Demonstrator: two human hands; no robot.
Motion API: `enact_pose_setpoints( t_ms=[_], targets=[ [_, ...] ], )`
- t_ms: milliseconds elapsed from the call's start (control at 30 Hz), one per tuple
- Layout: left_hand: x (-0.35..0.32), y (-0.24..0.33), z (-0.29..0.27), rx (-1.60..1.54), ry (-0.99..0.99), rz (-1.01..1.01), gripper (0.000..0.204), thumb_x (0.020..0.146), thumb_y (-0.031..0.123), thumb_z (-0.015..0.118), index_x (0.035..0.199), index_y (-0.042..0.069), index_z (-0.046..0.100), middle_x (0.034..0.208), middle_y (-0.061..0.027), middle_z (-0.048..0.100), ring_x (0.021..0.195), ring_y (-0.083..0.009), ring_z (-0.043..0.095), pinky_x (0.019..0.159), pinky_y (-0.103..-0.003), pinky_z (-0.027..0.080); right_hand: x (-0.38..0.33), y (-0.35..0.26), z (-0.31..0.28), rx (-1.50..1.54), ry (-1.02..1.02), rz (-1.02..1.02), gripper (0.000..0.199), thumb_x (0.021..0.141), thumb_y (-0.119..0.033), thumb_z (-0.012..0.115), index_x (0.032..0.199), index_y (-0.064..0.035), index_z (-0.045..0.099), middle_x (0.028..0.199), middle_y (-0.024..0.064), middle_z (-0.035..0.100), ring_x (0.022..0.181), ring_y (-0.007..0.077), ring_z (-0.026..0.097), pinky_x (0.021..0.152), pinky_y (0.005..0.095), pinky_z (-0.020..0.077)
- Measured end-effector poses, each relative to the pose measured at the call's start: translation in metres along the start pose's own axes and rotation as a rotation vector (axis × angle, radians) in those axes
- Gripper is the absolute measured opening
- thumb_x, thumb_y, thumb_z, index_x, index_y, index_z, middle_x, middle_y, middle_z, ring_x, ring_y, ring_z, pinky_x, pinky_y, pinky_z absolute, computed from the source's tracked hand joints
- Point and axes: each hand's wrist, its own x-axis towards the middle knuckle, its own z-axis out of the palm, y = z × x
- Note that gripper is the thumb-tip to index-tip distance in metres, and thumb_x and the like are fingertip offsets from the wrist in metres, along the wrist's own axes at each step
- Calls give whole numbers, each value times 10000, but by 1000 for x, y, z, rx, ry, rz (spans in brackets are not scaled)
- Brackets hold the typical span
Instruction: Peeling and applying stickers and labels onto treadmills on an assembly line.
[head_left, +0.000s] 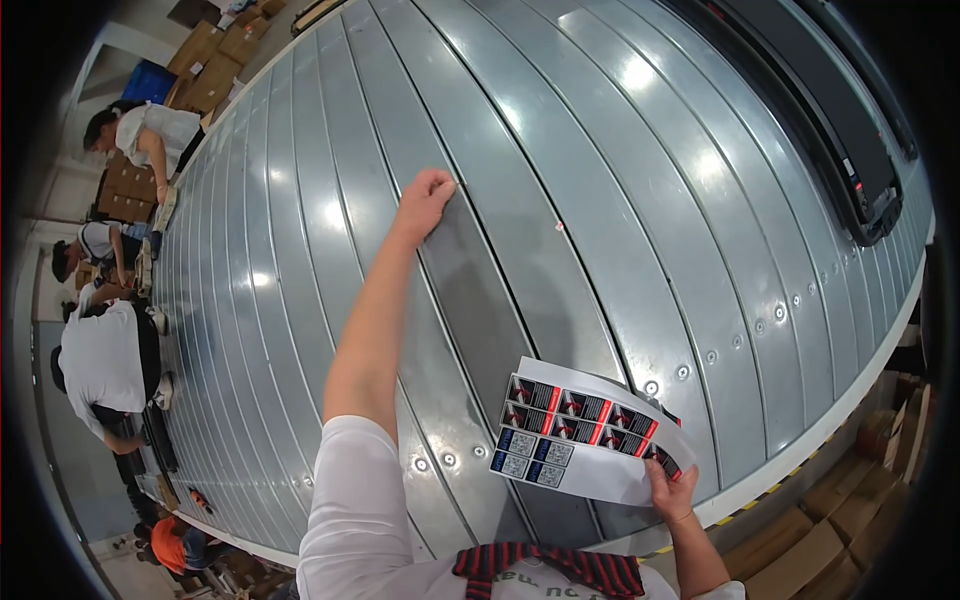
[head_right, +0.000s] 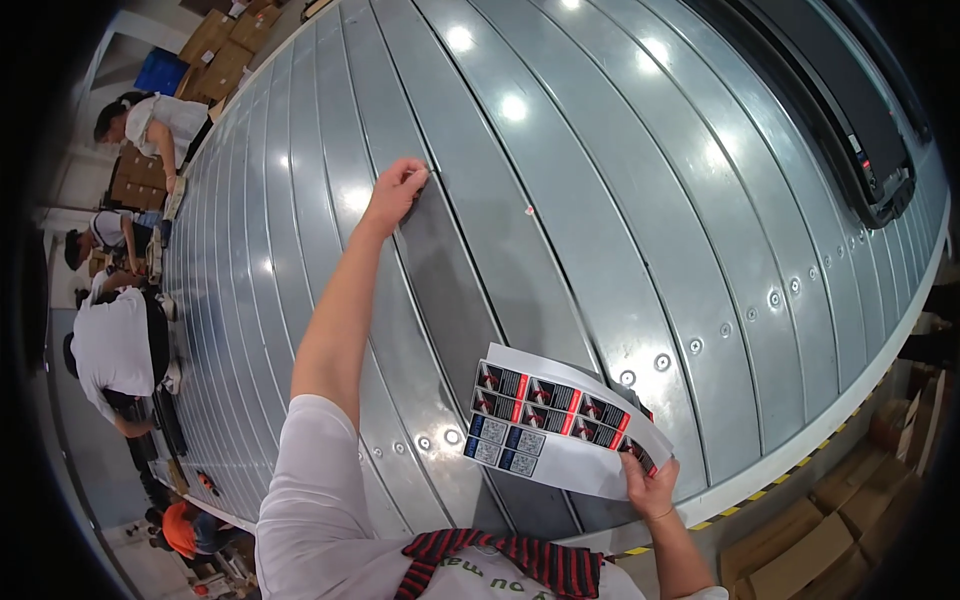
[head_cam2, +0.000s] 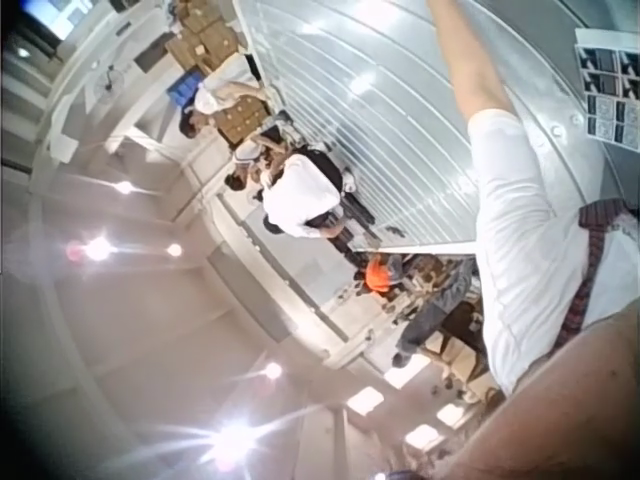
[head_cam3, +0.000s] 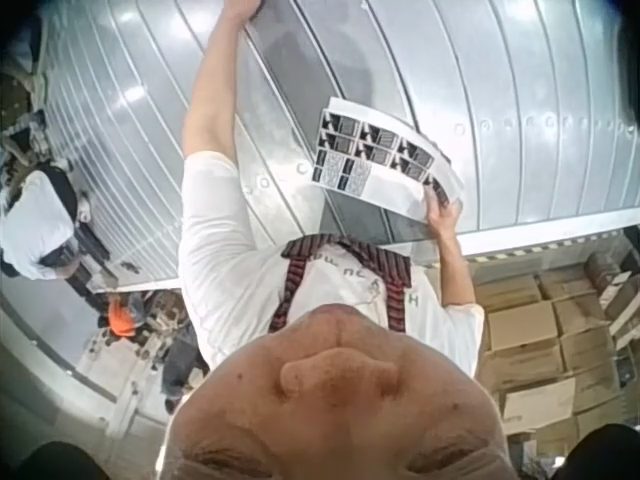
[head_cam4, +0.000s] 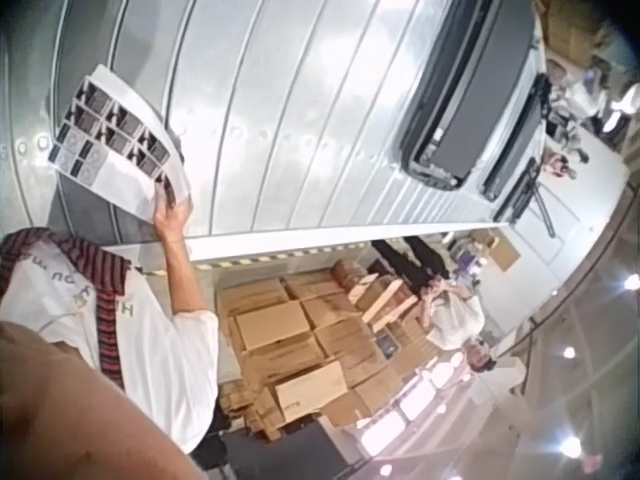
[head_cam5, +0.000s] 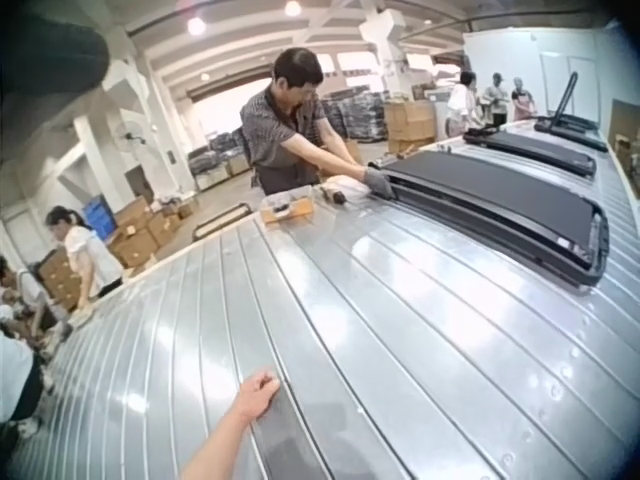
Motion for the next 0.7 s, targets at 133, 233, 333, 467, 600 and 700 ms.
enact_pose_setpoints(
  t_ms=[133,233,333,467,600,700],
  targets=[
    [-3,4,5,-405,50,-162,125,836,150,514,847,28,539,907,-50,583,736,-114,551,655,-240,450,0,1,-4,-19,15,-13,160,726,-79,628,852,12,590,696,112,616,602,198,600,571,282,464],
    [-7,6,-1,-636,146,-244,111,828,123,515,816,13,520,862,-80,605,707,-135,573,636,-252,472,0,3,-3,-10,14,-18,164,725,-79,629,857,10,590,693,112,616,597,204,600,568,287,465],
    [-32,7,-14,-617,155,-295,90,814,107,525,781,26,503,788,-103,616,672,-149,584,609,-270,482,2,4,3,-5,-13,-67,162,724,-70,623,861,9,587,710,111,615,616,203,597,583,290,463],
    [-121,-5,-13,-451,35,-258,112,776,110,562,720,42,493,685,-83,611,606,-143,567,578,-275,467,-1,15,8,-31,53,-103,210,727,-53,598,913,31,551,753,105,601,673,176,571,640,291,451],
    [-291,-16,-24,-579,-10,-263,111,775,67,585,756,48,478,700,-86,599,630,-140,576,575,-267,470,-2,58,9,38,51,-224,272,740,-46,578,982,58,509,775,91,592,702,143,547,643,283,446],
    [-411,8,-13,-636,127,-484,140,780,68,580,877,27,487,736,-97,610,657,-157,593,597,-273,476,17,80,6,119,106,-296,344,732,-53,602,1055,4,497,740,107,605,644,190,584,606,294,458]
  ],
)
